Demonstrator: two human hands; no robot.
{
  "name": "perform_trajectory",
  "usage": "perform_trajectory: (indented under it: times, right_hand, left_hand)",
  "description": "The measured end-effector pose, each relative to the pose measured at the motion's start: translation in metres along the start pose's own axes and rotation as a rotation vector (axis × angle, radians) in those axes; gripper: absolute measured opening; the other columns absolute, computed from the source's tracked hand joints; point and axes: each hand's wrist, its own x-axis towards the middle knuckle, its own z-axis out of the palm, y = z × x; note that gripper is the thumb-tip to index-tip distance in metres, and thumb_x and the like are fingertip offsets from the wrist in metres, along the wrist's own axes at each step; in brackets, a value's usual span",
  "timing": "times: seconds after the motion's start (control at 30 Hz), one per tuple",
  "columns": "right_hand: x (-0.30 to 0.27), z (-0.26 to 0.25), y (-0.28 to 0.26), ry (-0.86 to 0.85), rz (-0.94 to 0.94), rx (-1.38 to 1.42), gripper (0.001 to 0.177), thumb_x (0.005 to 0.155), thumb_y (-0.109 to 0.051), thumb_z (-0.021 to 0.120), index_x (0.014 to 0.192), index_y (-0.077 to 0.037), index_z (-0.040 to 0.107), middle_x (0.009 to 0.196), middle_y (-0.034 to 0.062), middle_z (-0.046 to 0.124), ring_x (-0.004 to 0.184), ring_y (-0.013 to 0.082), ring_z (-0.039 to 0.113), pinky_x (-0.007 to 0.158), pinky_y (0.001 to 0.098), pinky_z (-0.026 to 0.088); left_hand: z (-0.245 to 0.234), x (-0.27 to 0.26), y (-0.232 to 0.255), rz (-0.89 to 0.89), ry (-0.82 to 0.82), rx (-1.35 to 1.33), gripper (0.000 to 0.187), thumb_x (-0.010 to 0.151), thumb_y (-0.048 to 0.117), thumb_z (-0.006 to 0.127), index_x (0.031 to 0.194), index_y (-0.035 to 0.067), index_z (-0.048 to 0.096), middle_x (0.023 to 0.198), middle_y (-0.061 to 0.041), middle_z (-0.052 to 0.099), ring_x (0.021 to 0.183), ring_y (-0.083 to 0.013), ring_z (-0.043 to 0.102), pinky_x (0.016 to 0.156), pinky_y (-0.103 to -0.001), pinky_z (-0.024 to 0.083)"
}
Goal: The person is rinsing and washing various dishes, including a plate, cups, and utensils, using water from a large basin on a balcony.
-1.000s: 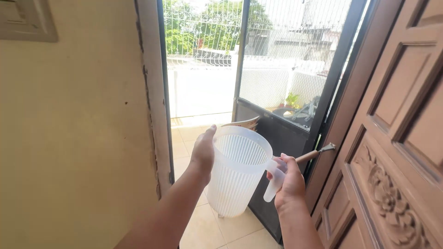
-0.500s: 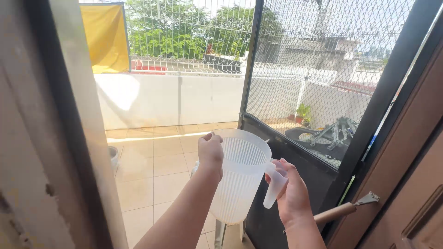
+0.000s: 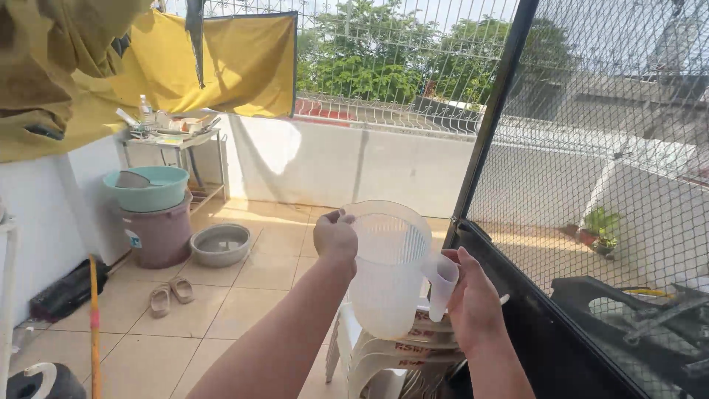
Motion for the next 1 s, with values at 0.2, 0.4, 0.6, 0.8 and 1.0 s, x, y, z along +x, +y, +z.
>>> perform_trajectory:
  times: [0.2,0.4,0.6,0.8,1.0]
  right_hand:
    - [0.071,-0.021,0.035,0.067,0.043,-0.131,0.03,0.099,-0.029,0.057,0.115,-0.004,0.064,0.1,0.0085,0.064,0.095,0.0205,0.064,0.087,0.0382,0.055]
    - [0.145,-0.1,0.078,0.438,0.041,-0.407,0.031,0.097,-0.026,0.062,0.122,-0.007,0.063,0.108,0.0065,0.061,0.098,0.0164,0.061,0.084,0.0367,0.051]
    - [0.141,-0.197,0.125,0.78,0.05,-1.276,0.045,0.085,-0.026,0.078,0.126,-0.012,0.067,0.122,0.0151,0.058,0.107,0.0276,0.064,0.093,0.0401,0.051]
    - [0.109,-0.206,0.087,0.876,-0.097,-1.894,0.057,0.072,-0.034,0.087,0.124,-0.02,0.067,0.133,0.0112,0.055,0.121,0.0353,0.058,0.098,0.0451,0.049]
    - [0.097,-0.254,0.07,0.856,0.116,-1.437,0.062,0.075,-0.018,0.084,0.133,-0.012,0.062,0.14,0.0199,0.043,0.101,0.039,0.065,0.091,0.0466,0.056]
  left_hand:
    - [-0.012,0.079,-0.026,-0.054,0.153,0.027,0.029,0.098,0.003,0.046,0.124,0.006,0.058,0.128,-0.005,0.069,0.112,-0.0164,0.066,0.098,-0.033,0.048]
    - [0.021,0.117,-0.049,-0.079,0.147,0.134,0.024,0.099,0.006,0.049,0.12,0.007,0.059,0.128,-0.006,0.067,0.112,-0.0181,0.065,0.095,-0.035,0.05]
    - [0.043,0.164,-0.144,-0.078,0.017,0.218,0.019,0.1,0.012,0.056,0.116,0.004,0.061,0.122,-0.009,0.071,0.112,-0.0191,0.066,0.095,-0.034,0.05]
    - [0.058,0.161,-0.215,-0.206,-0.04,0.286,0.019,0.1,0.009,0.055,0.117,0.003,0.06,0.126,-0.007,0.07,0.118,-0.0174,0.065,0.099,-0.033,0.048]
    - [0.069,0.153,-0.254,-0.279,-0.068,0.327,0.02,0.099,0.008,0.053,0.118,0.004,0.061,0.131,-0.004,0.067,0.12,-0.0175,0.063,0.099,-0.033,0.048]
